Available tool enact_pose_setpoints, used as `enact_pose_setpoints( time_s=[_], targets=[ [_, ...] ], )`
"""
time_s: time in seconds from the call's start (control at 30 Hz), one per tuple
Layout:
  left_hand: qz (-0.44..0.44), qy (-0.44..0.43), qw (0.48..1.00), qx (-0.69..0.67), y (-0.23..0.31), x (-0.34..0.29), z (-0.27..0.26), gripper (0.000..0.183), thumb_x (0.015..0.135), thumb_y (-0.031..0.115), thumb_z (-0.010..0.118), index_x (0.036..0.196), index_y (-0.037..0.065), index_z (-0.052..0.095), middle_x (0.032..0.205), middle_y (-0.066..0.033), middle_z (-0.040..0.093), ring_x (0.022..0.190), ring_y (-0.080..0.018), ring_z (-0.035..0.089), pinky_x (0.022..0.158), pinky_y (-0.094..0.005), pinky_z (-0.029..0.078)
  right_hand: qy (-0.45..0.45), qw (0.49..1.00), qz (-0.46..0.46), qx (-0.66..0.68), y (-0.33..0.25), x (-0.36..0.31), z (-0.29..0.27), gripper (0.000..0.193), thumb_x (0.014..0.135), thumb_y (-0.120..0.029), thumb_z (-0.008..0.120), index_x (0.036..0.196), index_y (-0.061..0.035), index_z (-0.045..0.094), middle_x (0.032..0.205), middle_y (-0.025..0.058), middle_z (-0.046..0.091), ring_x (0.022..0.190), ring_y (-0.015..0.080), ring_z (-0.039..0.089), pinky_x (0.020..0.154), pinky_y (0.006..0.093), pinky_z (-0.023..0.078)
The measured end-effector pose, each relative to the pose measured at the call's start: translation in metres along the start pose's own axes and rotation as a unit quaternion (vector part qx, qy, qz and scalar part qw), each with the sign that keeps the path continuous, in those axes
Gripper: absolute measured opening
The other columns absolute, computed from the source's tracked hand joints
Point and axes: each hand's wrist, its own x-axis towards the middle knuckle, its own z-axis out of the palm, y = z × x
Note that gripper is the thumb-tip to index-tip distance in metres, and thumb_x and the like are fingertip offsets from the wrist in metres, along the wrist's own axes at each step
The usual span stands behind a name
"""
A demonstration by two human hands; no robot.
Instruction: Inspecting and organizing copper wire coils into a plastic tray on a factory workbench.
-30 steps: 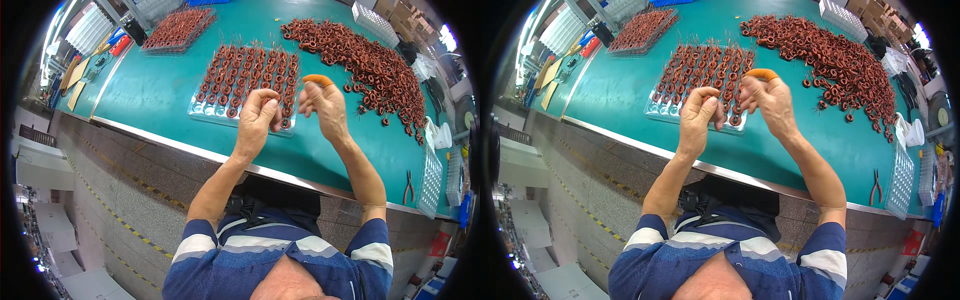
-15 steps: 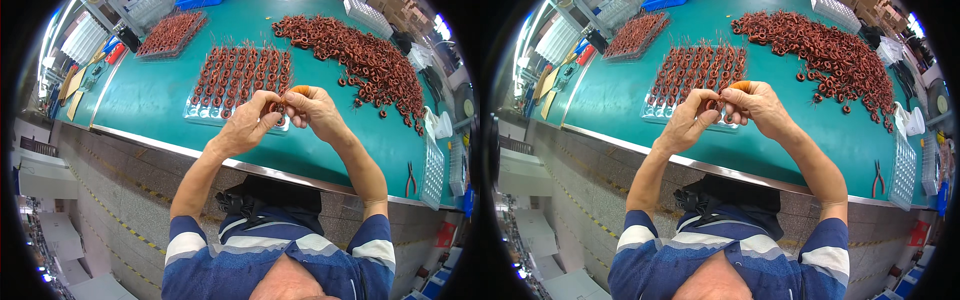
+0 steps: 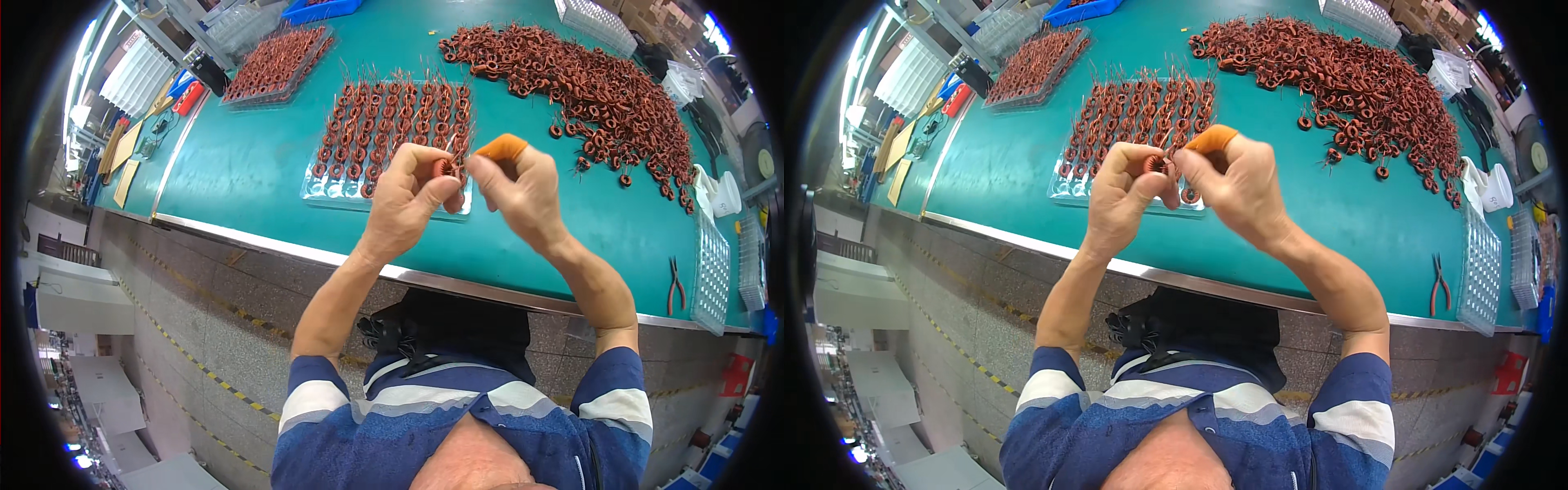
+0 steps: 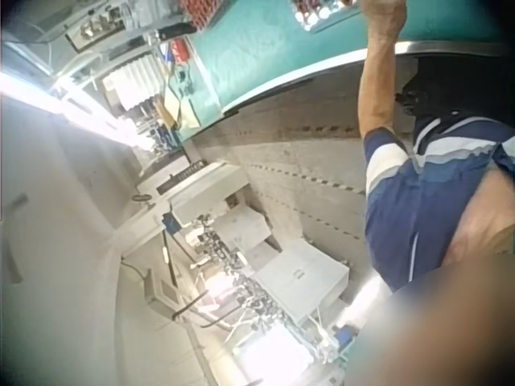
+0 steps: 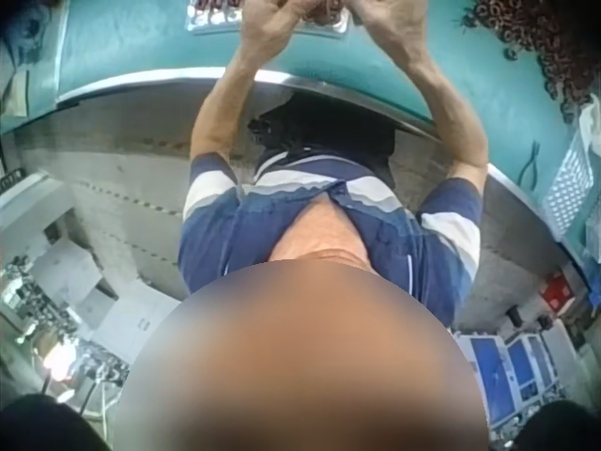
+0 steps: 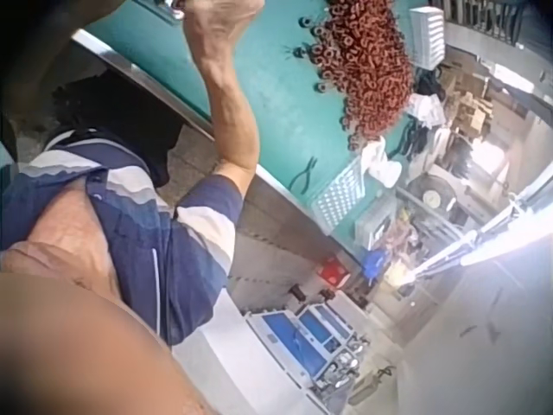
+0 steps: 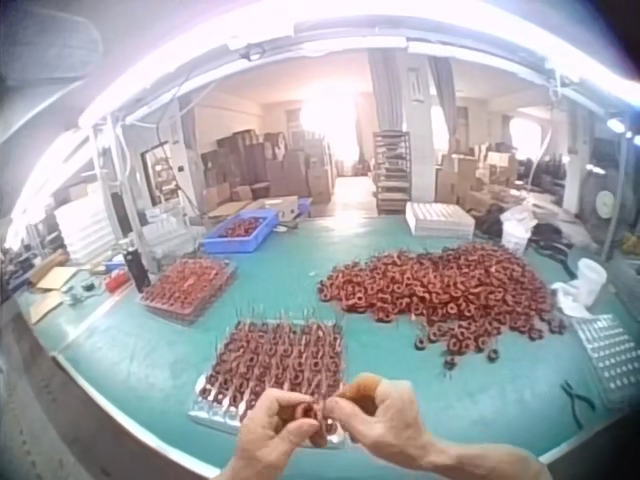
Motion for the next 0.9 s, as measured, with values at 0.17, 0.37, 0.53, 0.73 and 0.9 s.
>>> enact_pose_setpoints(
  time_s=[0.17,0.37,0.53,0.73,0.9],
  targets=[
    [0.027,0.003,0.95,-0.312,0.003,-0.001,0.02,0.03,0.1,0.023,0.049,0.119,0.0,0.042,0.088,-0.0117,0.058,0.075,-0.0206,0.064,0.067,-0.0325,0.056,-0.046,0.991,0.082,0.091,-0.003,0.01,-0.01,0.023,0.089,-0.023,0.068,0.084,-0.0013,0.062,0.057,-0.0001,0.054,0.046,0.0046,0.044,0.041,0.0197,0.032],
    [-0.013,0.032,0.951,-0.307,0.001,-0.002,0.022,0.025,0.101,0.018,0.045,0.119,0.0,0.04,0.085,-0.0114,0.057,0.072,-0.0187,0.061,0.066,-0.0314,0.053,-0.064,0.991,0.098,0.057,0.014,0.02,-0.01,0.03,0.085,-0.025,0.072,0.095,0.0019,0.065,0.071,0.0028,0.063,0.057,0.0052,0.052,0.05,0.0204,0.041],
    [-0.066,0.039,0.959,-0.272,0.002,0.002,0.025,0.021,0.1,0.013,0.045,0.116,0.0,0.041,0.08,-0.0091,0.057,0.066,-0.0156,0.057,0.059,-0.0287,0.049,-0.046,0.984,0.051,0.165,0.023,0.018,-0.007,0.033,0.084,-0.023,0.073,0.103,0.0018,0.064,0.078,0.0038,0.065,0.065,0.0071,0.056,0.06,0.0218,0.047],
    [-0.078,0.076,0.946,-0.305,0.002,-0.003,0.031,0.018,0.099,0.012,0.046,0.112,0.0,0.042,0.075,-0.0072,0.055,0.062,-0.0141,0.055,0.056,-0.0261,0.046,-0.03,0.987,0.039,0.156,0.024,0.014,-0.004,0.027,0.089,-0.021,0.067,0.101,0.0028,0.063,0.072,0.0026,0.061,0.061,0.0074,0.055,0.056,0.0212,0.045],
    [-0.065,0.08,0.951,-0.291,0.002,-0.008,0.026,0.013,0.099,0.011,0.047,0.109,0.004,0.045,0.073,-0.0059,0.054,0.061,-0.0128,0.053,0.054,-0.0251,0.044,0.002,0.981,0.053,0.184,0.029,0.023,-0.011,0.041,0.097,-0.035,0.056,0.104,0.0054,0.061,0.076,0.0029,0.059,0.057,0.0074,0.055,0.051,0.0216,0.043]
  ],
)
